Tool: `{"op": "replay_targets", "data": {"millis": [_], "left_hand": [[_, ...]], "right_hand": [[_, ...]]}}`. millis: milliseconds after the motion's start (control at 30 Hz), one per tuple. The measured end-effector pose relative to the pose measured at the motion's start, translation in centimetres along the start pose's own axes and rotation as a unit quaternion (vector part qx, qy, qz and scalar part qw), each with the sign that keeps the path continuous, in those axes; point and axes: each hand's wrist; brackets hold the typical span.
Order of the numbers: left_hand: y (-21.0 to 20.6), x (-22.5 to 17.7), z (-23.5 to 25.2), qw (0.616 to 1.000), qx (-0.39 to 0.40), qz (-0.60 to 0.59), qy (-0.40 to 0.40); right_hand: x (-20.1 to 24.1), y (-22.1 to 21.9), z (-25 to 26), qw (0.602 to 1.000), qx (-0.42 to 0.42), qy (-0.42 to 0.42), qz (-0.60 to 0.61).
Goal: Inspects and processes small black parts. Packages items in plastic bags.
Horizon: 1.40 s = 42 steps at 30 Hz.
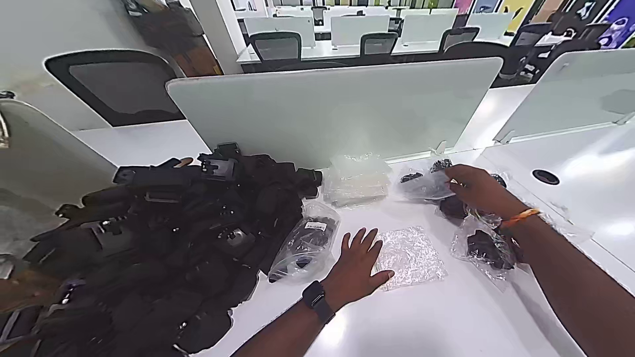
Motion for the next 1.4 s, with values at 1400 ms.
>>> {"op": "replay_targets", "data": {"millis": [1400], "left_hand": [[-0.1,-0.6,-0.1,0.816,-0.112,-0.566,-0.041]], "right_hand": [[15.4,-13.3,-7.9,0.874,-0.195,-0.006,0.444]]}}
Point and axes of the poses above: each hand's wrist, its own z-axis towards the middle knuckle, its own y-axis out of the back of the hand, x = y × z, and after that the axes turned 15 degrees about y, right-handed
